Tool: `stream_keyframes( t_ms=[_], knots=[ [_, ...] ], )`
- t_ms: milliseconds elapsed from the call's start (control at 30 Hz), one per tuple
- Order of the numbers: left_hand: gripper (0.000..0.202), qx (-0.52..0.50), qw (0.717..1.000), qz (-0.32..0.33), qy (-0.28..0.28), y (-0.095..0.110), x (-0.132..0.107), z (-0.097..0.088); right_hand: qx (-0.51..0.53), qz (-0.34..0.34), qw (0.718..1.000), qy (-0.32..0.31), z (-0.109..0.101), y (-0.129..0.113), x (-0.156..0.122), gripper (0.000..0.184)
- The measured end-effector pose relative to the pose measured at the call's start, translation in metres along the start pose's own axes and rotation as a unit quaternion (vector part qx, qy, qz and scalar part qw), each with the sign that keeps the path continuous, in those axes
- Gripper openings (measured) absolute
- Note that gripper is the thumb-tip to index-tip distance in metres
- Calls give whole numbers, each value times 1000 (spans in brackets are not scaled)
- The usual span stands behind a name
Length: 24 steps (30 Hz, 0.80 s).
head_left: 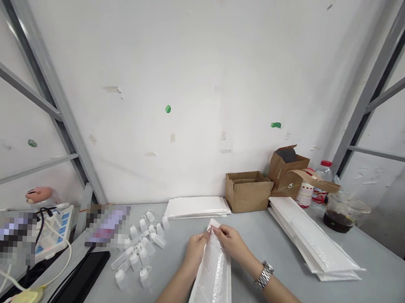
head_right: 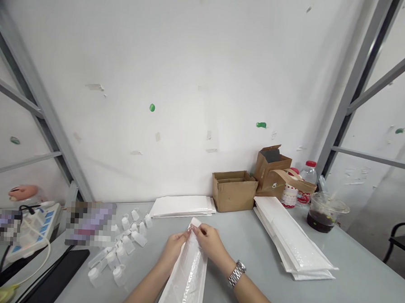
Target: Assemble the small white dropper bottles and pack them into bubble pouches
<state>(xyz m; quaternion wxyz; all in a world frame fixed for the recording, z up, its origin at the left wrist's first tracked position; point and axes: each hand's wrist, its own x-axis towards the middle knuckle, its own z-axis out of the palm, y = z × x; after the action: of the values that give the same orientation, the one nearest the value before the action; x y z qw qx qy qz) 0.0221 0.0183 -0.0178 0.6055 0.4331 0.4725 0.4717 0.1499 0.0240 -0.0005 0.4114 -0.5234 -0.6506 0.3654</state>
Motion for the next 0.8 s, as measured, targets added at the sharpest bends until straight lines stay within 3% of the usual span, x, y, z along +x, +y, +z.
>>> stream_keyframes(
  t_ms=[133,233,300,400,467,600,800],
  knots=[
    [44,-32,999,4,16,1,2,-2,-22,-23,999,-35,-3,-1,1,42],
    [46,-75,997,-14,13,7,1,-3,-14,-46,995,90,-16,-2,7,29],
    [49,-105,994,-37,4,12,-1,-3,26,24,990,137,-27,2,12,38],
    [52,-124,990,-63,-7,18,-5,-3,148,152,977,3,-38,11,17,38],
    [48,-117,991,-66,-21,21,-7,-3,214,171,959,-69,-40,15,17,38],
    [41,-82,992,-85,-40,21,-9,-3,249,142,957,-47,-39,10,14,39],
    [40,-90,991,-96,-13,22,-7,-3,253,95,955,-126,-41,0,10,49]
  ],
)
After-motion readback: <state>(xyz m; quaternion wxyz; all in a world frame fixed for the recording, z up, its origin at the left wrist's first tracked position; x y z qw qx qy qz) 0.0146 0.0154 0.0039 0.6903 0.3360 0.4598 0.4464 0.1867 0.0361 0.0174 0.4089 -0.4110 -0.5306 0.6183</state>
